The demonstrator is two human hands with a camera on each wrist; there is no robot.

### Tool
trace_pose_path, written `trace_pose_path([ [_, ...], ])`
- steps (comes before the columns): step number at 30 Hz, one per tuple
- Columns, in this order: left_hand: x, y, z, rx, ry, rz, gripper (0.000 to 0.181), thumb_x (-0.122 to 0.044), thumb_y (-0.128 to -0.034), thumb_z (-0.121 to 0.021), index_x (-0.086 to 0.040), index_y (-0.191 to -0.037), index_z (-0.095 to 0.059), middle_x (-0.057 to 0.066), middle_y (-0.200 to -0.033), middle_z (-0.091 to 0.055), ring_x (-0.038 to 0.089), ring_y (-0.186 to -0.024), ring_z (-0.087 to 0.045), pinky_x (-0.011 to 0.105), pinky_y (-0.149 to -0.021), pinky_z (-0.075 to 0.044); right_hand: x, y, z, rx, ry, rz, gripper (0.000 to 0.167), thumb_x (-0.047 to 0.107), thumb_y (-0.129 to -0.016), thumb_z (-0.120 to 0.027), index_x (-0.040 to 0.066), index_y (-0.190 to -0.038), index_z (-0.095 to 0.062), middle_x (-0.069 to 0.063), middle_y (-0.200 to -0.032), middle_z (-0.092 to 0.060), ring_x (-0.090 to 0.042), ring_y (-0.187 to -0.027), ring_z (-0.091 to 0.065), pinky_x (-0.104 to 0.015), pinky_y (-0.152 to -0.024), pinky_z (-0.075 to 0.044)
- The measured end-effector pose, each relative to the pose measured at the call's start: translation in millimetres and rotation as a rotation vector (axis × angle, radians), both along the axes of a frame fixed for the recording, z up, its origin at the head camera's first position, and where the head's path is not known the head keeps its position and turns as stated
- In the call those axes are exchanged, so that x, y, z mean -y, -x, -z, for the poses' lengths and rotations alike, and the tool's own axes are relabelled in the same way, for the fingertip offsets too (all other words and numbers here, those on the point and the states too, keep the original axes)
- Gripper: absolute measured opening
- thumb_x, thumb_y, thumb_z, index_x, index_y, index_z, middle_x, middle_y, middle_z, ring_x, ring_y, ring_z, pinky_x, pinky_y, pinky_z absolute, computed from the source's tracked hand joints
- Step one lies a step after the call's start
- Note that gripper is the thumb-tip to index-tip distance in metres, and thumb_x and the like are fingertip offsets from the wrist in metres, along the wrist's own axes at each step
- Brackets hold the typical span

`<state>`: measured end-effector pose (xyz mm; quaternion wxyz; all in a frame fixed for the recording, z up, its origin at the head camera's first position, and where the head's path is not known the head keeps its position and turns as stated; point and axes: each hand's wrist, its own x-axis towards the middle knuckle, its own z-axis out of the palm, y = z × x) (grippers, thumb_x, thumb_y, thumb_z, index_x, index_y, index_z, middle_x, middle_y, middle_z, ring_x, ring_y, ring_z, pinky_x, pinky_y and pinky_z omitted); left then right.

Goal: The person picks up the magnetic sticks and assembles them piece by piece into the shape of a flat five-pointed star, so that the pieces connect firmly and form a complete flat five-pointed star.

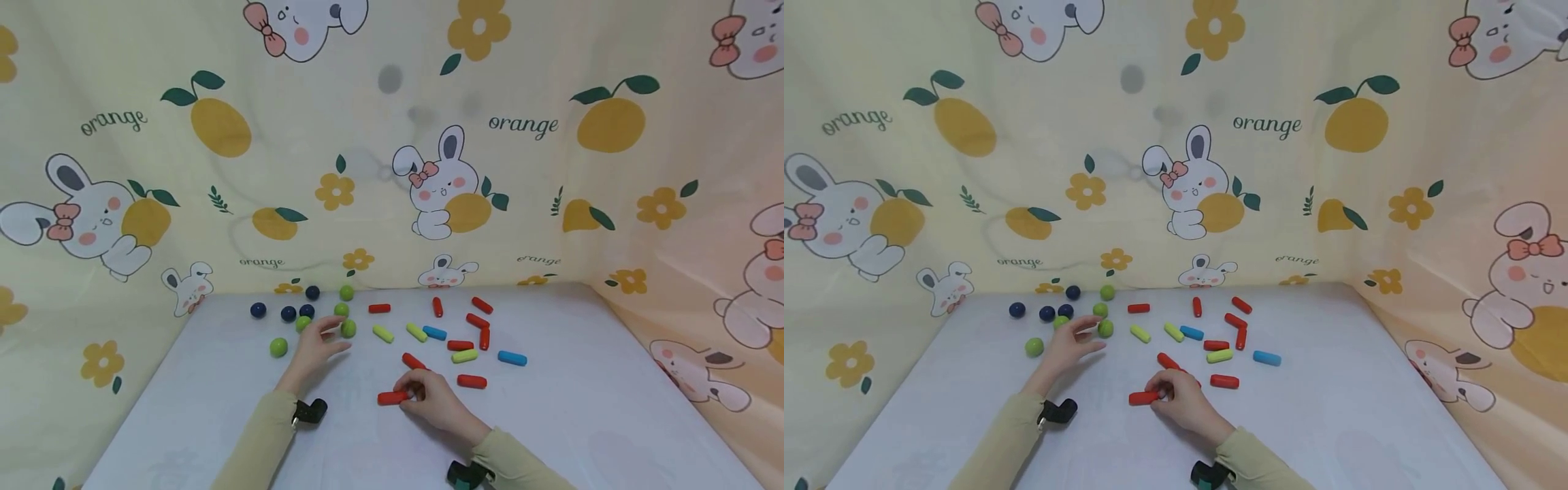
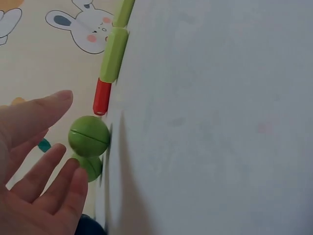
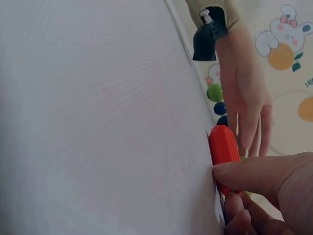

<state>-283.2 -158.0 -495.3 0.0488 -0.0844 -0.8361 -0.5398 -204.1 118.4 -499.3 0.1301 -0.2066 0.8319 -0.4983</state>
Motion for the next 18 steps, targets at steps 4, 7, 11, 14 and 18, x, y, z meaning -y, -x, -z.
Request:
trace_pose_path([
  [4, -4.8, 4.1, -0.5, 0.019, 0.004, 0.011, 0.054, -0.002, -0.0756, -0.079, -0.004, -0.126, -0.059, 0.006, -0.126, -0.058, 0.026, -0.122, -0.050, 0.040, -0.100, -0.043, -0.3, 0.7, 2.2, -0.014, -0.009, 0.005, 0.023, 0.008, -0.083, -0.074, 0.013, -0.105, -0.067, 0.001, -0.092, -0.061, -0.018, -0.079, -0.053, -0.023, -0.065, -0.047],
  [7, -7.7, 8.0, 1.1, 0.021, 0.013, 0.001, 0.051, -0.002, -0.0768, -0.078, -0.004, -0.125, -0.060, 0.006, -0.125, -0.059, 0.024, -0.119, -0.051, 0.040, -0.099, -0.044, 0.2, 1.2, 4.5, -0.043, -0.027, 0.012, 0.022, 0.009, -0.083, -0.074, 0.017, -0.103, -0.067, 0.002, -0.088, -0.060, -0.017, -0.077, -0.052, -0.023, -0.064, -0.045],
  [11, -10.3, 13.3, 5.5, 0.044, 0.027, -0.035, 0.046, -0.003, -0.0784, -0.077, -0.006, -0.122, -0.062, 0.004, -0.123, -0.059, 0.022, -0.114, -0.054, 0.039, -0.097, -0.046, 0.4, 0.6, 5.8, -0.067, -0.034, 0.011, 0.022, 0.010, -0.083, -0.074, 0.018, -0.102, -0.067, 0.001, -0.085, -0.059, -0.017, -0.073, -0.051, -0.023, -0.062, -0.043],
  [14, -11.9, 14.7, 6.7, 0.076, 0.031, -0.054, 0.043, -0.005, -0.0790, -0.076, -0.009, -0.120, -0.064, 0.003, -0.121, -0.060, 0.021, -0.111, -0.055, 0.038, -0.095, -0.046, 0.3, 0.5, 5.6, -0.061, -0.032, 0.009, 0.022, 0.010, -0.083, -0.074, 0.018, -0.103, -0.067, 0.001, -0.085, -0.059, -0.017, -0.074, -0.051, -0.022, -0.062, -0.043],
  [18, -14.5, 13.7, 5.0, 0.098, 0.030, -0.057, 0.039, -0.004, -0.0792, -0.076, -0.011, -0.116, -0.066, 0.002, -0.115, -0.061, 0.020, -0.105, -0.056, 0.038, -0.091, -0.048, -0.1, 1.6, 5.1, -0.046, -0.031, 0.012, 0.025, 0.009, -0.083, -0.074, 0.017, -0.105, -0.067, 0.002, -0.088, -0.060, -0.017, -0.076, -0.052, -0.022, -0.063, -0.044],
])
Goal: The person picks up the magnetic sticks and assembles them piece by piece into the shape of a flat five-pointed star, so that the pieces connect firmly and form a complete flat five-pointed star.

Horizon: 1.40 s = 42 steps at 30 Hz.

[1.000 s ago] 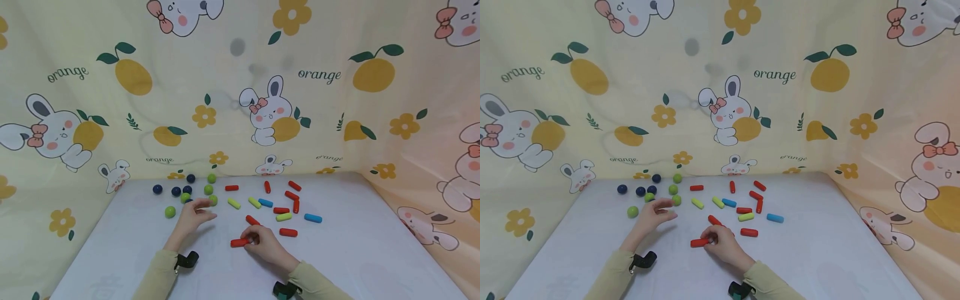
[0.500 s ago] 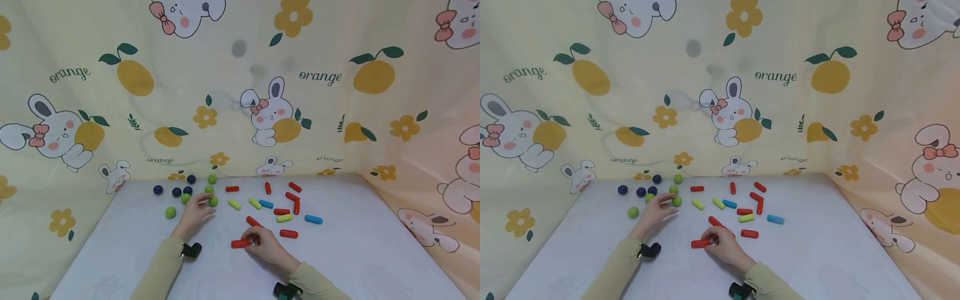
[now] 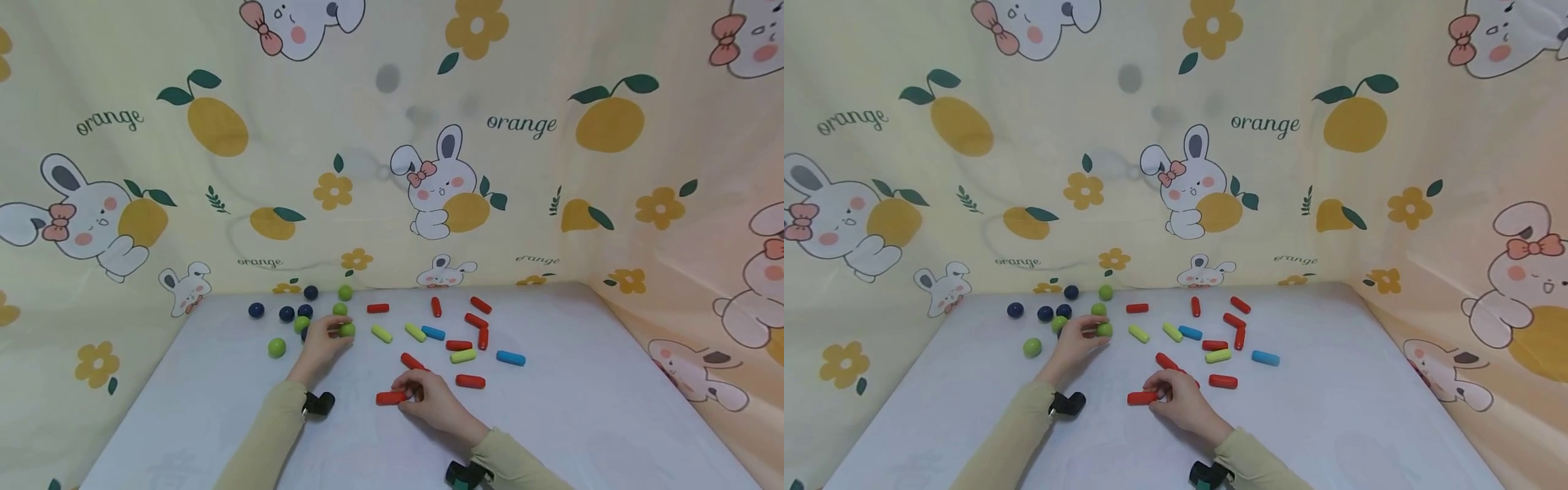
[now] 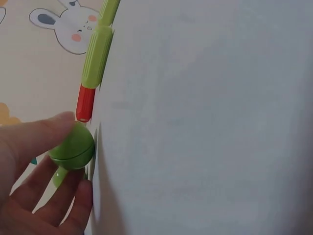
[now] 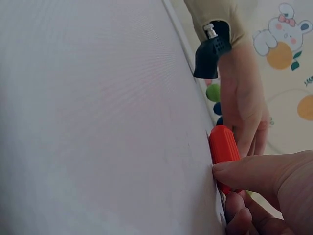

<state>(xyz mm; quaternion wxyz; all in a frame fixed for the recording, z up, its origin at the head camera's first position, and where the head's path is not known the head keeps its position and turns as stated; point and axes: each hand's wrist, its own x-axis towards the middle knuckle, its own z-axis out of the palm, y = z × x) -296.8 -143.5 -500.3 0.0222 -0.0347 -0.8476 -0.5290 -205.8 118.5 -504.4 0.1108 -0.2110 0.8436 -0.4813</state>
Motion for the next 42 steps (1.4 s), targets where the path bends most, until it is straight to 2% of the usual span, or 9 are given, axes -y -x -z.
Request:
trace_pose_path([
  [5, -2.0, -4.9, -4.2, 0.011, 0.019, 0.016, 0.036, -0.005, -0.0802, -0.075, -0.010, -0.114, -0.067, 0.002, -0.111, -0.062, 0.020, -0.099, -0.058, 0.037, -0.086, -0.050, 0.4, 0.4, -0.2, 0.018, 0.009, 0.000, 0.025, 0.009, -0.082, -0.074, 0.017, -0.106, -0.068, 0.002, -0.088, -0.060, -0.017, -0.077, -0.052, -0.022, -0.063, -0.045],
  [11, -4.1, -18.4, -7.0, 0.052, 0.016, 0.042, 0.035, -0.008, -0.0826, -0.074, -0.009, -0.116, -0.066, 0.002, -0.112, -0.063, 0.020, -0.101, -0.059, 0.036, -0.087, -0.051, 0.0, -0.3, 0.0, 0.014, 0.006, 0.001, 0.023, 0.009, -0.084, -0.073, 0.015, -0.106, -0.068, 0.003, -0.089, -0.060, -0.017, -0.078, -0.052, -0.023, -0.064, -0.046],
  [20, -3.0, -54.3, -1.2, 0.057, -0.015, 0.088, 0.033, -0.017, -0.0829, -0.075, -0.010, -0.114, -0.068, 0.000, -0.114, -0.063, 0.019, -0.100, -0.061, 0.034, -0.086, -0.052, -1.5, 0.1, 1.4, 0.008, -0.002, 0.003, 0.022, 0.014, -0.085, -0.073, 0.014, -0.107, -0.067, 0.002, -0.089, -0.059, -0.017, -0.078, -0.053, -0.024, -0.064, -0.046],
  [24, -3.0, -69.4, -1.6, 0.053, -0.002, 0.130, 0.033, -0.021, -0.0825, -0.076, -0.012, -0.113, -0.069, 0.000, -0.113, -0.064, 0.019, -0.099, -0.062, 0.035, -0.086, -0.052, -2.2, 1.7, 0.8, 0.038, 0.002, 0.010, 0.024, 0.015, -0.085, -0.073, 0.015, -0.108, -0.067, 0.003, -0.091, -0.060, -0.017, -0.080, -0.053, -0.024, -0.065, -0.047],
  [28, -3.8, -80.1, -4.8, 0.065, 0.019, 0.183, 0.032, -0.026, -0.0819, -0.077, -0.014, -0.110, -0.070, -0.002, -0.111, -0.065, 0.017, -0.096, -0.062, 0.040, -0.088, -0.050, -2.4, 3.1, 0.4, 0.067, 0.004, 0.020, 0.025, 0.016, -0.085, -0.074, 0.014, -0.109, -0.067, 0.002, -0.092, -0.060, -0.018, -0.081, -0.053, -0.024, -0.066, -0.047],
  [34, -7.4, -88.7, -8.6, 0.107, 0.008, 0.267, 0.034, -0.027, -0.0822, -0.076, -0.014, -0.112, -0.069, -0.001, -0.112, -0.066, 0.017, -0.098, -0.062, 0.043, -0.090, -0.049, -3.4, 2.7, -1.2, 0.084, 0.027, 0.014, 0.026, 0.016, -0.085, -0.074, 0.012, -0.109, -0.067, 0.000, -0.093, -0.059, -0.019, -0.081, -0.052, -0.023, -0.065, -0.046],
  [42, -14.3, -94.9, -10.6, 0.106, -0.005, 0.304, 0.033, -0.025, -0.0830, -0.076, -0.012, -0.112, -0.069, -0.002, -0.108, -0.067, 0.017, -0.095, -0.063, 0.040, -0.086, -0.051, -5.1, 3.6, 1.4, 0.092, 0.049, 0.019, 0.027, 0.012, -0.085, -0.073, 0.012, -0.111, -0.066, -0.004, -0.091, -0.058, -0.020, -0.080, -0.051, -0.022, -0.064, -0.044],
])
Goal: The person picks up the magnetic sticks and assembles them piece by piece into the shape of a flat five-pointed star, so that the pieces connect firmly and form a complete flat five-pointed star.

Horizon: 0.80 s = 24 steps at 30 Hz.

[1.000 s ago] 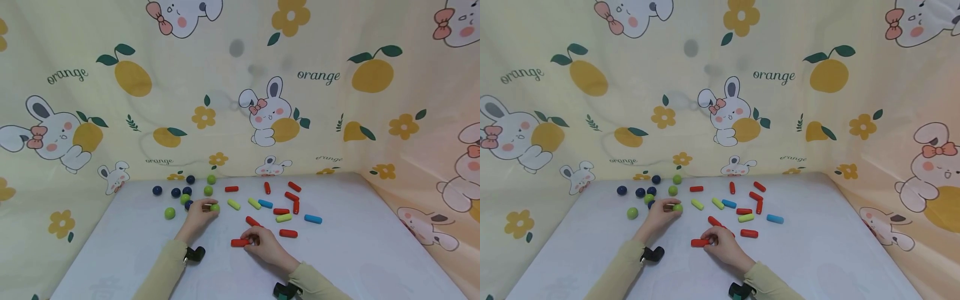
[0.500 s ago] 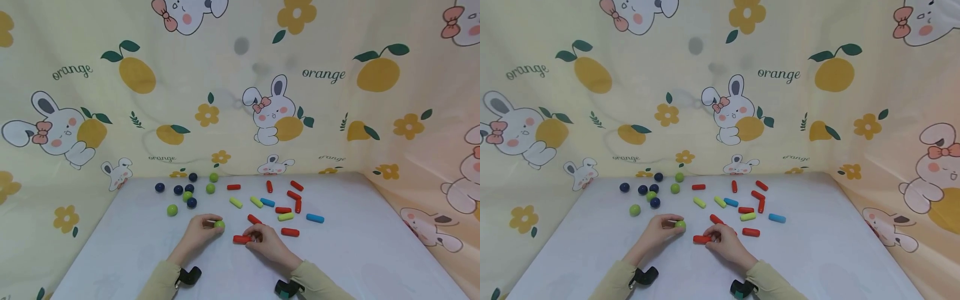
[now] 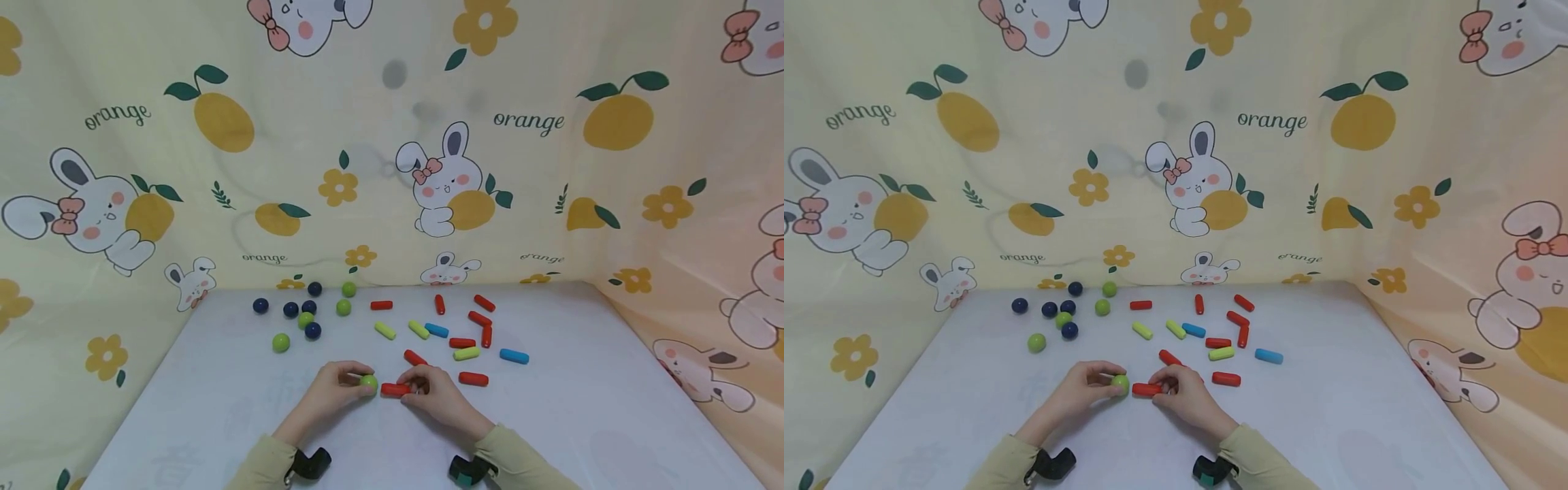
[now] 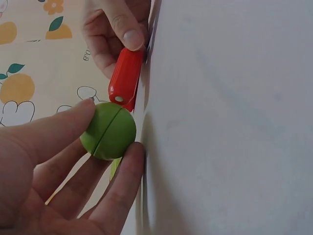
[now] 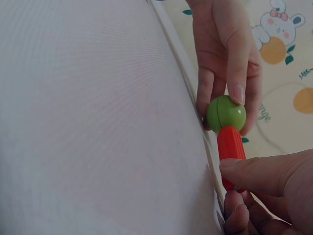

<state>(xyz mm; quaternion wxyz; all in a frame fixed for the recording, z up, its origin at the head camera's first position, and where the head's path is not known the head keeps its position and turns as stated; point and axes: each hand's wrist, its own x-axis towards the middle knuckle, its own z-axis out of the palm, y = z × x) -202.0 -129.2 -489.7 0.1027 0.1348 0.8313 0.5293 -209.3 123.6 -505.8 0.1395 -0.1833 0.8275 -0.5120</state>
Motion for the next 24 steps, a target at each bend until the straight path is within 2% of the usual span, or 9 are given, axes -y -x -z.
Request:
trace_pose_path([
  [7, -6.8, -1.6, 0.5, 0.010, -0.006, 0.006, 0.033, -0.023, -0.0835, -0.075, -0.010, -0.113, -0.069, -0.001, -0.108, -0.066, 0.018, -0.095, -0.062, 0.042, -0.086, -0.050, 0.4, -0.7, -2.0, -0.016, -0.016, 0.005, 0.027, 0.015, -0.085, -0.074, 0.012, -0.110, -0.067, -0.003, -0.088, -0.058, -0.019, -0.078, -0.051, -0.022, -0.063, -0.044],
  [11, -8.8, -4.2, -1.1, 0.015, -0.003, -0.016, 0.033, -0.025, -0.0831, -0.076, -0.011, -0.113, -0.069, -0.001, -0.108, -0.066, 0.018, -0.095, -0.062, 0.041, -0.086, -0.050, 0.7, -2.2, -7.1, -0.013, -0.015, 0.006, 0.027, 0.015, -0.084, -0.074, 0.012, -0.110, -0.067, -0.002, -0.088, -0.058, -0.020, -0.078, -0.052, -0.023, -0.064, -0.045],
  [17, -10.3, -7.0, -1.9, -0.046, 0.028, -0.044, 0.032, -0.023, -0.0832, -0.075, -0.009, -0.111, -0.070, 0.000, -0.103, -0.066, 0.016, -0.090, -0.062, 0.036, -0.082, -0.051, -7.7, 1.4, -16.7, 0.013, -0.006, 0.006, 0.030, 0.013, -0.085, -0.074, 0.013, -0.113, -0.065, -0.003, -0.096, -0.061, -0.022, -0.085, -0.055, -0.024, -0.069, -0.050],
  [21, -10.9, -8.7, -2.4, -0.054, 0.033, -0.056, 0.029, -0.020, -0.0840, -0.075, -0.008, -0.110, -0.070, 0.000, -0.103, -0.067, 0.016, -0.089, -0.062, 0.035, -0.081, -0.051, -20.6, 4.5, -26.1, -0.052, -0.017, 0.052, 0.031, 0.009, -0.085, -0.073, 0.014, -0.114, -0.064, -0.003, -0.102, -0.061, -0.023, -0.090, -0.054, -0.025, -0.074, -0.051],
  [24, -10.9, -10.1, -2.7, -0.038, 0.040, -0.071, 0.028, -0.019, -0.0837, -0.075, -0.009, -0.110, -0.070, 0.000, -0.102, -0.066, 0.016, -0.088, -0.062, 0.035, -0.080, -0.051, -28.5, 5.9, -29.1, -0.132, -0.084, 0.111, 0.031, 0.007, -0.083, -0.074, 0.016, -0.111, -0.064, 0.000, -0.102, -0.061, -0.021, -0.092, -0.055, -0.026, -0.075, -0.051],
])
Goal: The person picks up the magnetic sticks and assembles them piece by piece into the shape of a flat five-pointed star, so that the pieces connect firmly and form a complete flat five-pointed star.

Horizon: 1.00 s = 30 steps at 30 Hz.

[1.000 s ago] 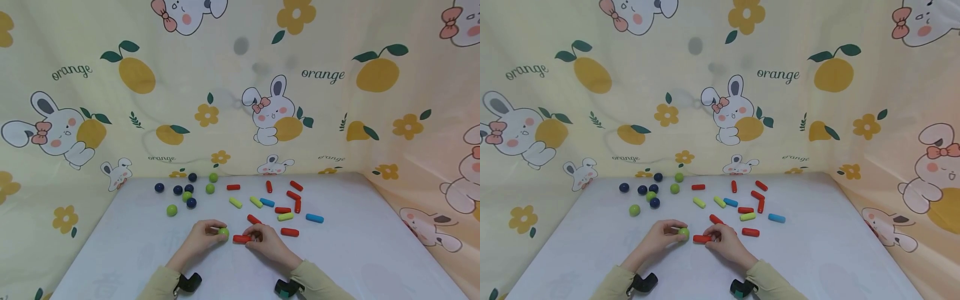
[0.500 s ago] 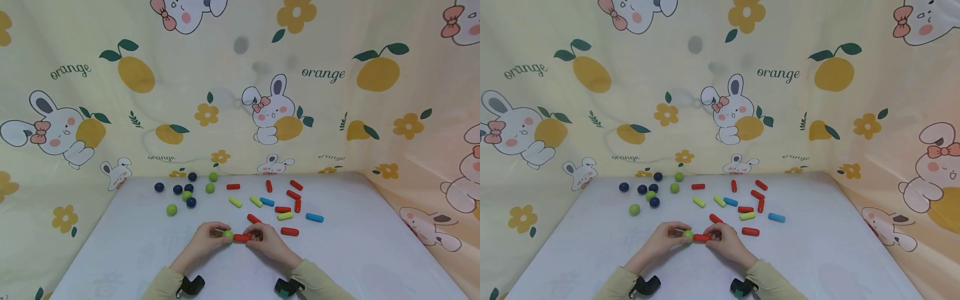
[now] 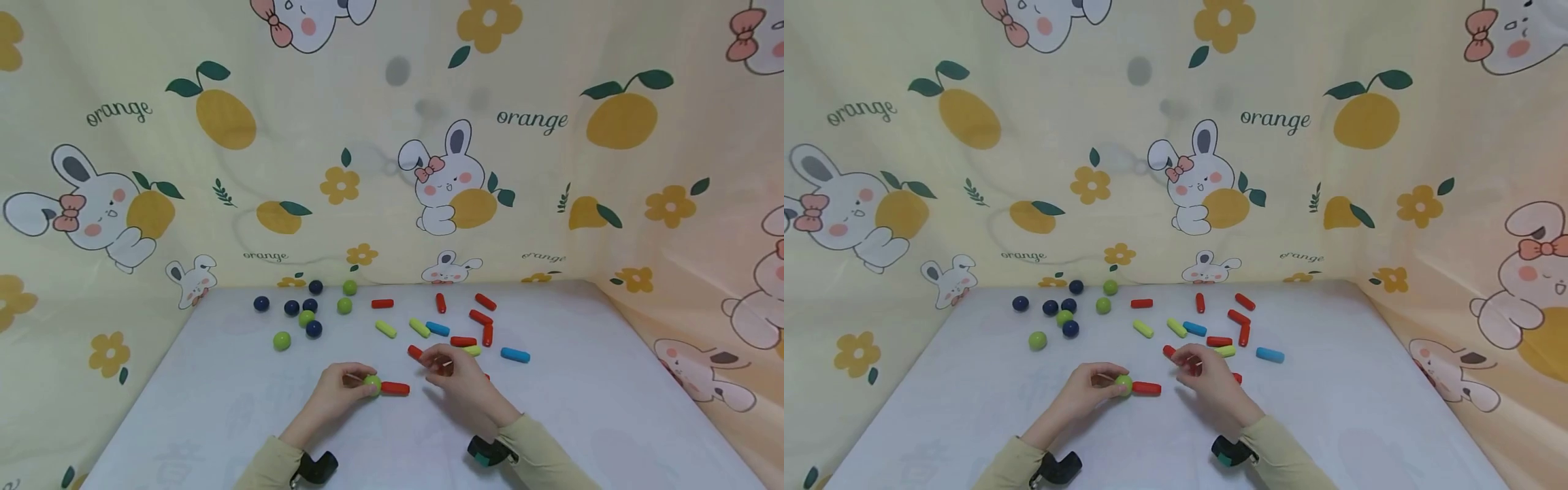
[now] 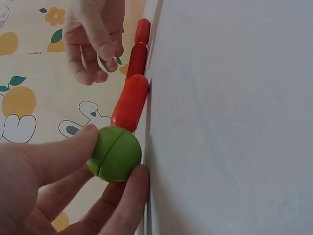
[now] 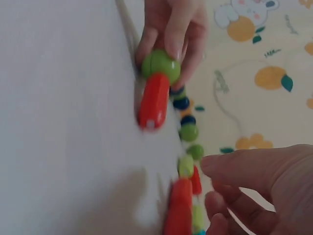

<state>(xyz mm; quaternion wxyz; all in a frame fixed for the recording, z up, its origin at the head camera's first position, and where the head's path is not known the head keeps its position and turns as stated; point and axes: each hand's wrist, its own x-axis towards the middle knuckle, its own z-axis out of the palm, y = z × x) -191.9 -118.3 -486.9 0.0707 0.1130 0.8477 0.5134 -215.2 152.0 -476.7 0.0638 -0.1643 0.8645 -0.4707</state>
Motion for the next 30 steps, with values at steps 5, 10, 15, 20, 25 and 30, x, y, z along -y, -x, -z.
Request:
trace_pose_path([
  [5, -1.7, -0.8, -0.5, 0.030, 0.010, -0.047, 0.028, -0.020, -0.0828, -0.076, -0.010, -0.109, -0.071, -0.001, -0.100, -0.065, 0.014, -0.085, -0.062, 0.034, -0.079, -0.052, -9.2, 1.8, -0.7, -0.075, -0.111, 0.056, 0.033, 0.005, -0.081, -0.076, 0.016, -0.109, -0.064, 0.002, -0.101, -0.061, -0.019, -0.093, -0.055, -0.029, -0.076, -0.052],
  [10, -3.4, -1.6, -3.3, 0.053, -0.003, -0.083, 0.033, -0.018, -0.0818, -0.077, -0.007, -0.111, -0.069, 0.003, -0.099, -0.065, 0.014, -0.081, -0.063, 0.033, -0.076, -0.053, -11.7, 5.7, 1.6, -0.076, -0.175, 0.025, 0.033, 0.009, -0.081, -0.077, 0.015, -0.111, -0.064, 0.003, -0.100, -0.059, -0.018, -0.092, -0.054, -0.030, -0.076, -0.052],
  [15, -5.3, -1.7, -5.8, 0.064, -0.010, -0.088, 0.035, -0.016, -0.0807, -0.077, -0.004, -0.112, -0.068, 0.003, -0.096, -0.065, 0.013, -0.078, -0.065, 0.031, -0.074, -0.054, -11.3, 9.9, 3.5, -0.081, -0.230, -0.013, 0.032, 0.012, -0.082, -0.076, 0.016, -0.110, -0.063, 0.005, -0.097, -0.058, -0.017, -0.090, -0.053, -0.029, -0.076, -0.051],
  [20, -5.3, -0.5, -4.7, 0.068, -0.029, -0.069, 0.031, -0.015, -0.0809, -0.077, -0.004, -0.109, -0.068, 0.003, -0.097, -0.066, 0.013, -0.078, -0.065, 0.030, -0.074, -0.054, -10.0, 15.3, 5.5, -0.084, -0.257, -0.027, 0.032, 0.013, -0.080, -0.078, 0.017, -0.108, -0.062, 0.005, -0.095, -0.056, -0.016, -0.088, -0.053, -0.026, -0.073, -0.051],
  [25, -4.3, 0.5, -3.0, 0.060, -0.030, -0.058, 0.030, -0.016, -0.0808, -0.077, -0.004, -0.107, -0.069, 0.003, -0.098, -0.065, 0.013, -0.078, -0.065, 0.030, -0.073, -0.054, -9.6, 20.1, 6.5, -0.079, -0.266, -0.070, 0.026, 0.014, -0.082, -0.076, 0.020, -0.105, -0.065, 0.006, -0.095, -0.056, -0.015, -0.086, -0.054, -0.024, -0.071, -0.052],
  [30, -3.2, 1.0, -2.1, 0.058, -0.030, -0.053, 0.030, -0.017, -0.0811, -0.077, -0.004, -0.107, -0.069, 0.002, -0.098, -0.066, 0.014, -0.079, -0.064, 0.030, -0.073, -0.054, -8.9, 23.7, 6.8, -0.063, -0.250, -0.101, 0.018, 0.013, -0.085, -0.073, 0.021, -0.101, -0.070, 0.007, -0.095, -0.056, -0.016, -0.087, -0.053, -0.025, -0.071, -0.051],
])
